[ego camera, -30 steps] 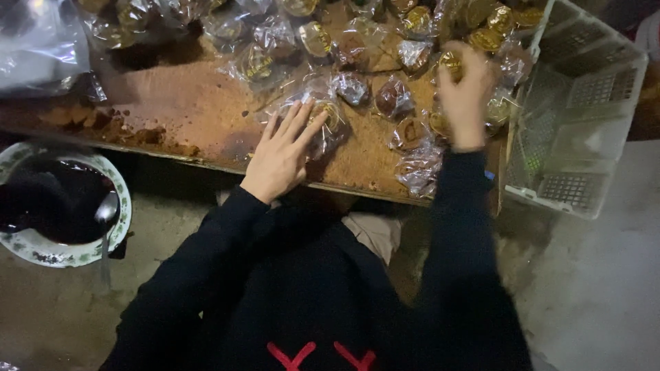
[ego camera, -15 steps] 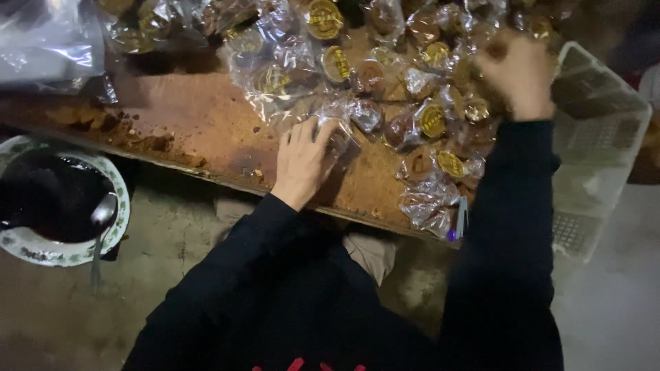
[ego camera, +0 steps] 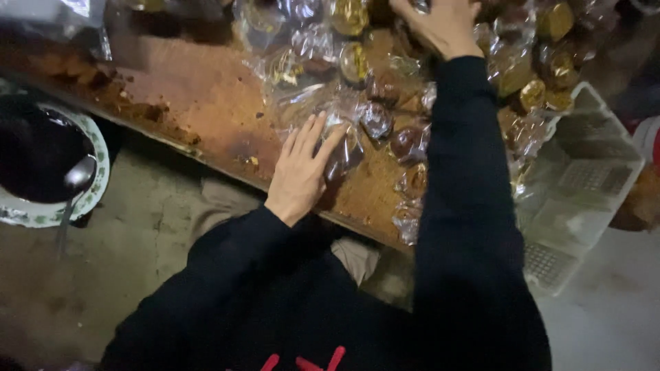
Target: The person places small round food items into plastic bags and seals each bag by heating the plastic edge with a lighter. The person handles multiple items one by one on a wooden table.
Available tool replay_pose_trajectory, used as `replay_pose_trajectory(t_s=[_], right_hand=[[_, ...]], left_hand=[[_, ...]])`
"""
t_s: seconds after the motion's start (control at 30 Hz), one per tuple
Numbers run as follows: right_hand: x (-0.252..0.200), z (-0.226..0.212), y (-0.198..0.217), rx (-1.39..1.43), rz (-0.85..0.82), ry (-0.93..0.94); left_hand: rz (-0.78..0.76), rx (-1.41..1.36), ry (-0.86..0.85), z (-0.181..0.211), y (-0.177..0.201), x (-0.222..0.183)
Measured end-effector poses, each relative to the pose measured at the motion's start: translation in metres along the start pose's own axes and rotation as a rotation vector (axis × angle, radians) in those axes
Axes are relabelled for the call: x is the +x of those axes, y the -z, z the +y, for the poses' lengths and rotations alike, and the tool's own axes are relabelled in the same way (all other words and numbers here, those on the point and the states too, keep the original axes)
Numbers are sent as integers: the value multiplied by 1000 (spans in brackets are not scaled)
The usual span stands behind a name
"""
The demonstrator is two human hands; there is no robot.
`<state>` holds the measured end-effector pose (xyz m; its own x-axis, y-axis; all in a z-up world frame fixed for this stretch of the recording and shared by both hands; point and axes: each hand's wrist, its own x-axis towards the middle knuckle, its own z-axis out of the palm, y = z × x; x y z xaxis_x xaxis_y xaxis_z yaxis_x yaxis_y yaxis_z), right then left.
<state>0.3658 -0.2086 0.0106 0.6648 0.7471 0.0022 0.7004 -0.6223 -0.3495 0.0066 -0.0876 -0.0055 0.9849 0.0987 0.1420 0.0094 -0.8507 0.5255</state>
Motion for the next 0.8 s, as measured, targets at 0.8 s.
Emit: replay_pose_trajectory(t_s=[0.8], right_hand=[[-159, -25, 12, -394, 58, -176]], left_hand=[[39, -177, -12, -12, -9, -8]])
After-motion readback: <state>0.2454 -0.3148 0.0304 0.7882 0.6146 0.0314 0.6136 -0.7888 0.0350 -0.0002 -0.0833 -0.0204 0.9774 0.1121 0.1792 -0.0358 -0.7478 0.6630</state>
